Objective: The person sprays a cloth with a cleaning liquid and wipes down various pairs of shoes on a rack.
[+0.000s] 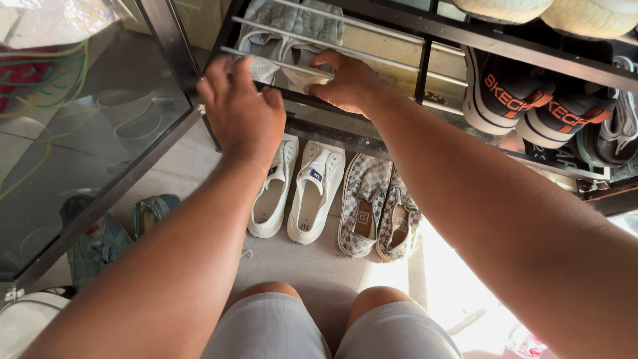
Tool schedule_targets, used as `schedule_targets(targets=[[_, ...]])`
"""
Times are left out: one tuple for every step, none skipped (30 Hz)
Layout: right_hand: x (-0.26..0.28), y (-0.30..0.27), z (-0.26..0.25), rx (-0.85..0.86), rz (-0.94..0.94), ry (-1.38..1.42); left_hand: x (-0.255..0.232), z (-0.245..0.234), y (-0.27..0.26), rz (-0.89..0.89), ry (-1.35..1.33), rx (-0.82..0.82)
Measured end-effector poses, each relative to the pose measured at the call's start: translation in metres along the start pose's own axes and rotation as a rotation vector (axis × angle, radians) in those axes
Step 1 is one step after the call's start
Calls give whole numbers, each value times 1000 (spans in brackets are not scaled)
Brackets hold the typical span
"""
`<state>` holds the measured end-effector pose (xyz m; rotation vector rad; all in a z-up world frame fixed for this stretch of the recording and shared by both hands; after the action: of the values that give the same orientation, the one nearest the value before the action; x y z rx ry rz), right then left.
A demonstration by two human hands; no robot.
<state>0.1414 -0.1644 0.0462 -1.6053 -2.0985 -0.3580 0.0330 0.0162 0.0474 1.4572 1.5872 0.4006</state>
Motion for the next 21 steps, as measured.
schedule_targets(targets=[[2,-3,0,4,1,0,-2,0,3,-3,0,3],[2,-7,-1,25,61,-2,-5,8,10,27,4,97],[2,-10,-1,46,120,-4,-7,15,16,57,7,192],[4,-14,-2,45,120,-2,-7,17,19,58,7,192],[8,-16,-5,0,85,-11,-6,25,21,39,69,296],[10,-16,-9,-46,49,-22,-4,33,21,18,131,398],[10,-16,-9,-47,49,-23,-4,35,23,18,130,397],[12,-14,-8,-41,35,-36,-3,38,22,32,179,458],[12,-13,-5,-35,21,-50,-2,41,22,46,229,519],[11,-11,-4,-33,21,-49,-2,41,26,45,230,520],[9,-8,-2,-19,33,-44,-2,44,31,50,232,562],[7,-6,0,-3,43,-40,-3,44,34,52,235,602],[7,-4,2,0,42,-41,-4,42,37,49,237,603],[8,-2,3,-18,45,-60,-2,41,40,-10,255,665],[9,0,3,-36,49,-79,0,39,42,-69,273,726],[10,2,4,-37,49,-81,-1,34,44,-69,271,725],[12,3,6,-54,61,-83,3,25,46,-195,153,630],[13,3,7,-65,70,-87,8,16,46,-324,36,534],[13,1,5,-62,69,-92,6,18,51,-330,35,534],[14,-1,4,-56,85,-81,8,25,58,-348,159,636],[17,-2,3,-51,101,-70,12,32,64,-366,284,736]])
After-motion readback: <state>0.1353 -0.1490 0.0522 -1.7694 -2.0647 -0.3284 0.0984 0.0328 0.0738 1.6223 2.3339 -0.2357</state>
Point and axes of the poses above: each hand's wrist, its own y-axis towards the middle knuckle, its own z-axis out of the palm, x = y × z, the point moved 6 cm from there along y, towards the middle knuckle
